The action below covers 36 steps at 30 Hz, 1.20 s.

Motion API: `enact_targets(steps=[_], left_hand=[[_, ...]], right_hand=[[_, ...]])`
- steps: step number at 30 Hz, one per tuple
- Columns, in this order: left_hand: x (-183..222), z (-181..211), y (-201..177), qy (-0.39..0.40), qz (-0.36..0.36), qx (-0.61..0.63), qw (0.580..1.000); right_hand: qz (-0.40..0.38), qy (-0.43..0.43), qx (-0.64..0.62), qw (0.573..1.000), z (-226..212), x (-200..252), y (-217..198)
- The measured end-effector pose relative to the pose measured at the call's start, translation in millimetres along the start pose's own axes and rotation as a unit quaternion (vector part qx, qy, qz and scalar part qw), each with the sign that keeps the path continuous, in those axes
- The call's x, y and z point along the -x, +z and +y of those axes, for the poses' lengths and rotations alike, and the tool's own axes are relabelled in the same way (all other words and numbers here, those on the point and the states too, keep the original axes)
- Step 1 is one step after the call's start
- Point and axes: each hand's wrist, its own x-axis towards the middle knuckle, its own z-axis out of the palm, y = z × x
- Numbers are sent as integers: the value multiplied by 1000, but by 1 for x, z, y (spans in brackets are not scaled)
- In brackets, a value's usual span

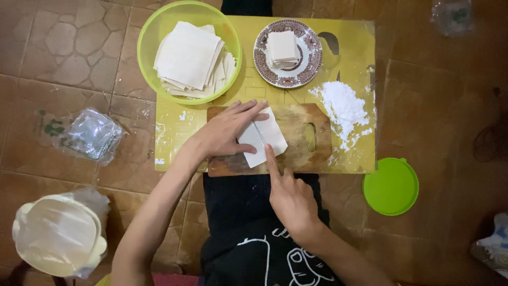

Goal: Cutting square dough wrappers into smaller pieces using a knife on a wooden board while sitting on the floor.

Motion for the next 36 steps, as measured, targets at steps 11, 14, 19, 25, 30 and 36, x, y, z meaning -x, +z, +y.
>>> enact_targets(steps=[11,14,19,25,30,36], left_hand=[[0,-7,5,16,8,-27,999],[-1,-6,4,13,-1,-25,1000],[0,-5,3,6,-2,-25,1000],[0,-3,2,4,-8,-18,1000],[0,-2,3,4,1,-21,1000],[5,13,-10,8,69,89,994]], right_hand=[[-79,10,-31,996,7,23,-11],[-97,14,-22,995,11,31,-16],[-142,-9,-43,989,19,51,-22],[-223,16,-58,973,27,67,-25],[-401,36,-90,911,38,67,-57],[-366,144,-250,885,70,65,-70]])
